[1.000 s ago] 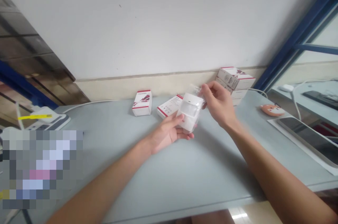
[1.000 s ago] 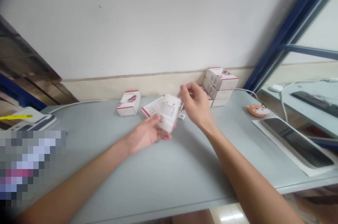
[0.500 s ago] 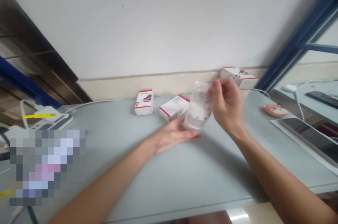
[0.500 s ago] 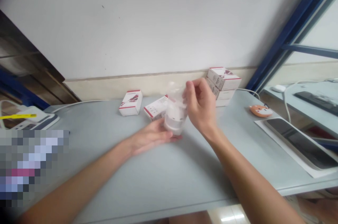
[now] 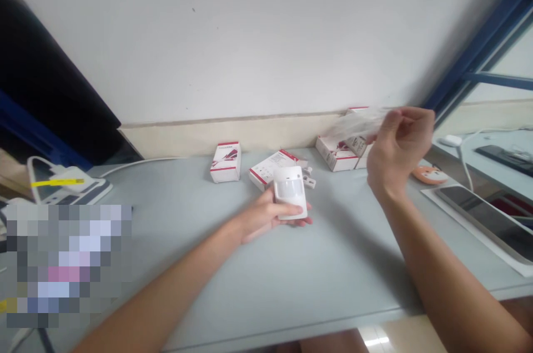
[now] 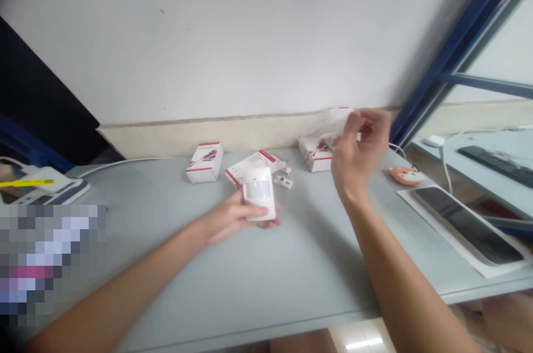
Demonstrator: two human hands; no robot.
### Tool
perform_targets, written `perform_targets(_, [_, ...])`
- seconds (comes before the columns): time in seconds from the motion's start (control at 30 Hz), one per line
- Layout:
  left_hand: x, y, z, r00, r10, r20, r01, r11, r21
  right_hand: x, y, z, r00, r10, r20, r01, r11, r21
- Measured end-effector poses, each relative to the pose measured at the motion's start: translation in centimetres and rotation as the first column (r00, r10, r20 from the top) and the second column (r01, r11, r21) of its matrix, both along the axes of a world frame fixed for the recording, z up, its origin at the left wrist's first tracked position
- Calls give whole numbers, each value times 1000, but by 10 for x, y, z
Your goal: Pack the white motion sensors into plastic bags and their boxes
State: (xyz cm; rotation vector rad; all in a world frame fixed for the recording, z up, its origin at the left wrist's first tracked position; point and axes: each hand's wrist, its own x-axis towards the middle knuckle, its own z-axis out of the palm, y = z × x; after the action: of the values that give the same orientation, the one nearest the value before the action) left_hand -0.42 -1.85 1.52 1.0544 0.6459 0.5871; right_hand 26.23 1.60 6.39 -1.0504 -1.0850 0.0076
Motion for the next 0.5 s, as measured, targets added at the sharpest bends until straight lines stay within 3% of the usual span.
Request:
perform_targets(0.07, [0, 0, -1, 1000, 6, 12, -6, 1000, 8, -4, 7, -8, 997, -59, 41, 58, 998, 32])
perform_targets(0.17, [1, 0, 0, 997, 16, 79, -15, 1000, -20, -10, 16, -24, 955, 52, 293, 7, 980, -197])
perform_targets(0.23, [3, 1, 2, 986, 25, 165, -12, 997, -82, -11, 19, -34, 881, 161, 446, 43, 909, -415])
perform_targets(0.3, [5, 4, 4, 969, 32, 245, 2, 990, -140, -10, 19, -40, 803, 208, 559, 149, 837, -527])
perform_targets(0.4, [4, 7, 4, 954, 57, 295, -7, 986, -166, -8, 15, -41, 702, 196, 685, 291, 799, -526])
perform_targets(0.5, [3, 8, 1, 955, 79, 287, -28, 984, -177, -5, 12, -37, 638, 198, 745, 352, 785, -510])
